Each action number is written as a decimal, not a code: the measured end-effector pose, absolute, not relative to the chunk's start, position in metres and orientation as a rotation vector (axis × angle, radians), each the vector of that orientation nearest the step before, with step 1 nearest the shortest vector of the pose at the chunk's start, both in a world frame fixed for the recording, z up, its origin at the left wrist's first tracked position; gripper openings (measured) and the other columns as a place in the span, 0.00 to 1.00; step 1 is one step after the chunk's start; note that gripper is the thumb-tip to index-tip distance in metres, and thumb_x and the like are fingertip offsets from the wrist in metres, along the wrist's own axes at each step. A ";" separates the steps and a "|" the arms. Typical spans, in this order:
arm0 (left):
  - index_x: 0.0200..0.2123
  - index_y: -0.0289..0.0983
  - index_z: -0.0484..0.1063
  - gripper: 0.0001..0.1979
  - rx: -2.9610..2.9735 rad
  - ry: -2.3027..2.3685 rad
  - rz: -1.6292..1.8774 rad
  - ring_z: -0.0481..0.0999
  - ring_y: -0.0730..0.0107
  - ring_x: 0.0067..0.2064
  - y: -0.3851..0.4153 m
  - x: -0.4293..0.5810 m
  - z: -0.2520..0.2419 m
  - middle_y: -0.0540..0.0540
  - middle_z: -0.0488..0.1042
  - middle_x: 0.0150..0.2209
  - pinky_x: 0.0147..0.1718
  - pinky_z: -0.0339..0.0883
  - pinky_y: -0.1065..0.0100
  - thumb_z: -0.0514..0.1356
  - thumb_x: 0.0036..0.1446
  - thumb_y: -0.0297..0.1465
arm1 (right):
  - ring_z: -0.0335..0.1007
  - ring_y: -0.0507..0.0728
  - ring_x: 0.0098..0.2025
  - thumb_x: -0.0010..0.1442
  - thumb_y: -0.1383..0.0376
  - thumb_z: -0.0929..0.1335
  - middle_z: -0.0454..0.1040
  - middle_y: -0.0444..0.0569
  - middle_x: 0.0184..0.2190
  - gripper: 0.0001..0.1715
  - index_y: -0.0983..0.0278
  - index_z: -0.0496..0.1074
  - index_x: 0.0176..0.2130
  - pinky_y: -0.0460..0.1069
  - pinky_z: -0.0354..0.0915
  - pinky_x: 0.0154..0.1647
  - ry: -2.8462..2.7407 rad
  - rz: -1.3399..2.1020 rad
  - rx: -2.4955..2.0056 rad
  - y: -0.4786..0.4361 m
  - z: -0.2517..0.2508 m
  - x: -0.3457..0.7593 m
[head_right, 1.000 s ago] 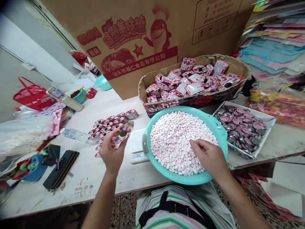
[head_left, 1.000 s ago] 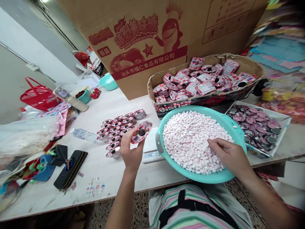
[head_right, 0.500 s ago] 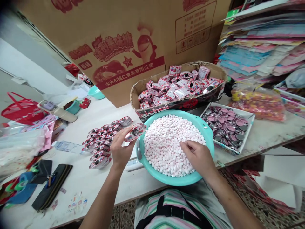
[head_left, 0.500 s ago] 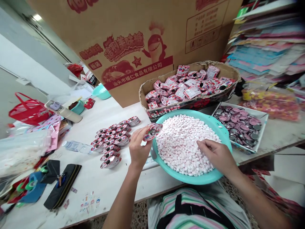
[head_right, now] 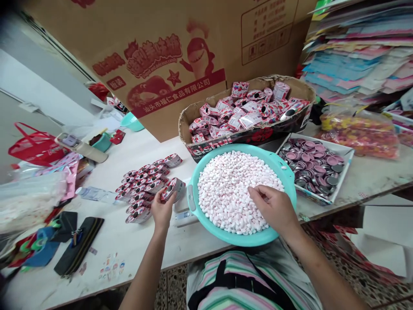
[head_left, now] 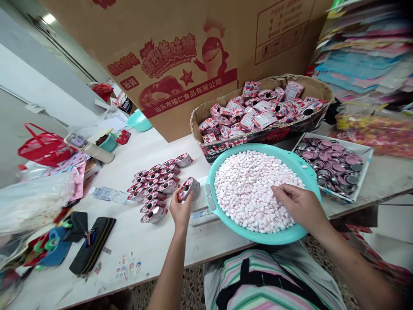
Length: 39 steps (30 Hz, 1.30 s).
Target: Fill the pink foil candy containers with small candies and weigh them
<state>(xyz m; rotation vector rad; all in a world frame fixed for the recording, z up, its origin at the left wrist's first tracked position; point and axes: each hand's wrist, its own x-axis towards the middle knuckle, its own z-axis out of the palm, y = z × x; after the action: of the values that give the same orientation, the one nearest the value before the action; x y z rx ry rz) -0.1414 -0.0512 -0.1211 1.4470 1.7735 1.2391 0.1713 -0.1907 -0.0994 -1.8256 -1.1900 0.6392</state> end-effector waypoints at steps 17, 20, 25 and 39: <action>0.50 0.40 0.66 0.25 1.524 1.650 1.300 0.72 0.61 0.53 -0.079 -0.165 -0.146 0.40 0.72 0.50 0.52 0.63 0.59 0.65 0.50 0.39 | 0.57 0.51 0.23 0.56 0.47 0.64 0.64 0.41 0.19 0.23 0.62 0.68 0.23 0.46 0.54 0.25 -1.135 0.658 -1.920 -0.192 -0.103 0.174; 0.49 0.39 0.67 0.21 1.413 1.715 1.374 0.73 0.62 0.52 -0.097 -0.180 -0.153 0.39 0.73 0.49 0.51 0.63 0.60 0.62 0.54 0.41 | 0.58 0.51 0.24 0.56 0.47 0.65 0.64 0.41 0.19 0.24 0.62 0.68 0.22 0.46 0.55 0.25 -1.122 0.659 -1.936 -0.193 -0.102 0.173; 0.48 0.38 0.68 0.20 1.327 1.808 1.373 0.74 0.64 0.49 -0.118 -0.195 -0.163 0.40 0.74 0.47 0.49 0.65 0.62 0.59 0.56 0.43 | 0.59 0.52 0.25 0.56 0.46 0.64 0.66 0.42 0.20 0.24 0.62 0.69 0.23 0.46 0.55 0.27 -1.108 0.645 -1.980 -0.194 -0.102 0.174; 0.45 0.38 0.70 0.17 1.399 1.828 1.327 0.74 0.64 0.49 -0.120 -0.194 -0.162 0.41 0.75 0.46 0.50 0.64 0.62 0.57 0.58 0.43 | 0.64 0.55 0.29 0.54 0.46 0.65 0.72 0.46 0.24 0.24 0.63 0.73 0.27 0.48 0.57 0.32 -1.065 0.671 -2.035 -0.195 -0.103 0.175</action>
<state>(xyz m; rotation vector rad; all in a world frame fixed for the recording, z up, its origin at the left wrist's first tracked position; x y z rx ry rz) -0.1938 -0.1198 -0.1622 1.3991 1.8278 1.3273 0.1754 -0.1954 -0.1034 -2.0353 -1.0651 0.6713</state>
